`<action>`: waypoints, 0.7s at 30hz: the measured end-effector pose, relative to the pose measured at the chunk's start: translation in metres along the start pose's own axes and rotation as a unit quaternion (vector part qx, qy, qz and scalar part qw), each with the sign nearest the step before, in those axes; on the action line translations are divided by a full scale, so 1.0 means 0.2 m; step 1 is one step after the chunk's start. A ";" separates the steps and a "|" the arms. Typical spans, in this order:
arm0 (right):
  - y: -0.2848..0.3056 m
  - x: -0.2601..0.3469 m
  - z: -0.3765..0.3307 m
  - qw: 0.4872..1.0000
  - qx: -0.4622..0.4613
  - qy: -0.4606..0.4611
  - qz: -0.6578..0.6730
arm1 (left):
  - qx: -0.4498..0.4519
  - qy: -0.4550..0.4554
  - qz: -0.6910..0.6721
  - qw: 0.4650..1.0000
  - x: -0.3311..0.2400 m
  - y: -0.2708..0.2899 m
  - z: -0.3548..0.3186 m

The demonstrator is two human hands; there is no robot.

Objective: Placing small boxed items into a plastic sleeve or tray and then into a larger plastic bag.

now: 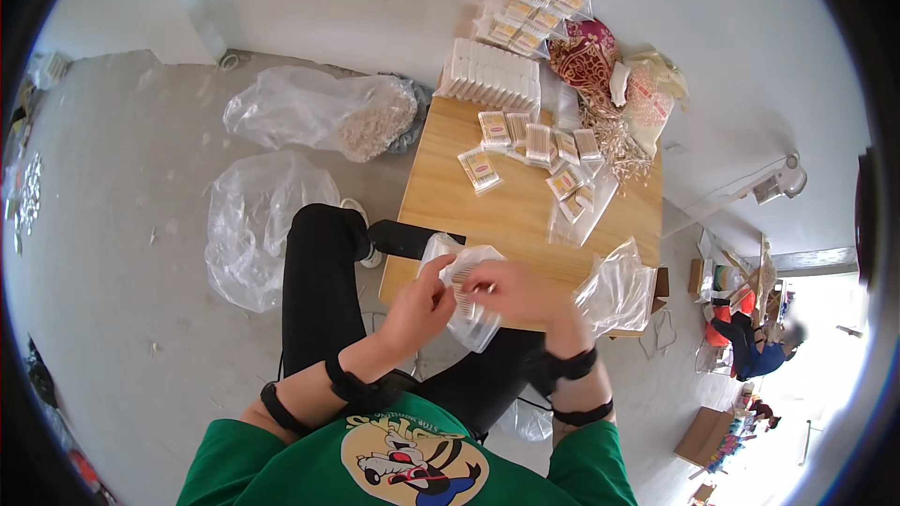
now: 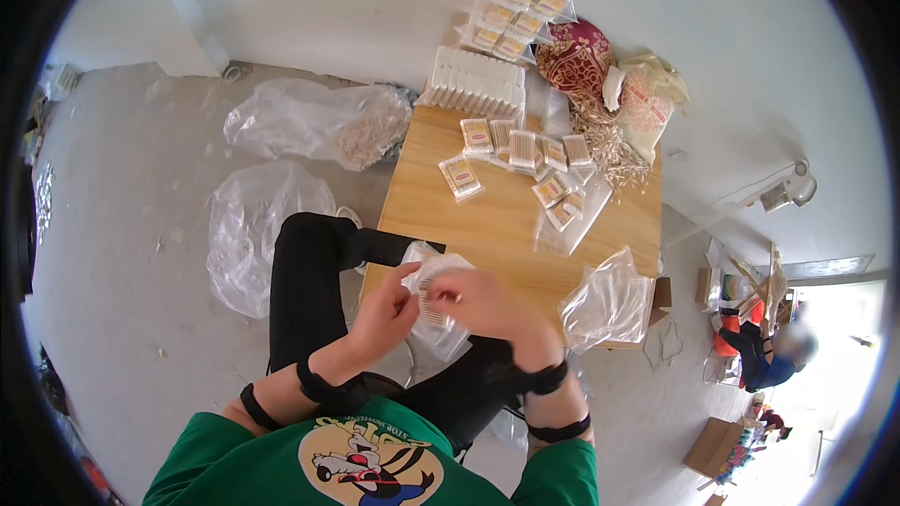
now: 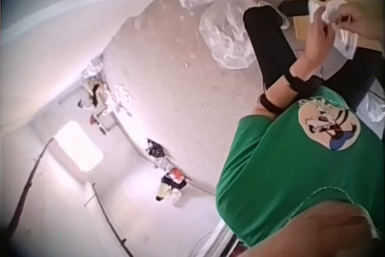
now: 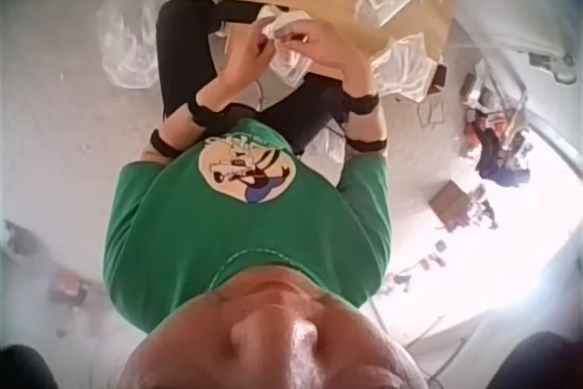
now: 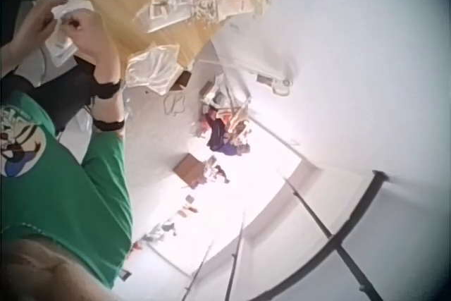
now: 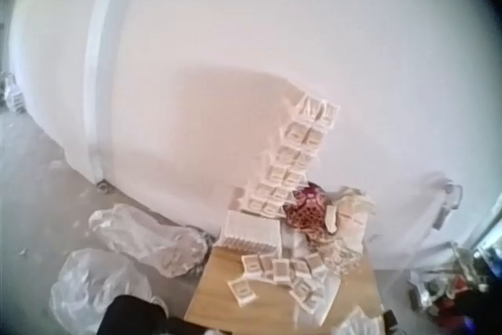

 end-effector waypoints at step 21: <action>0.40 -0.56 0.28 0.931 -0.336 -0.140 -0.029 | 0.028 0.011 0.046 0.998 -0.09 0.00 0.03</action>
Point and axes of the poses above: each hand's wrist, its own z-axis towards the middle knuckle, its own y-axis out of the back of the hand, x = y × z, the point moved 3 cm from there along z, towards the middle knuckle, and after that the axes turned 4 degrees about -z, right-handed, at the moved point
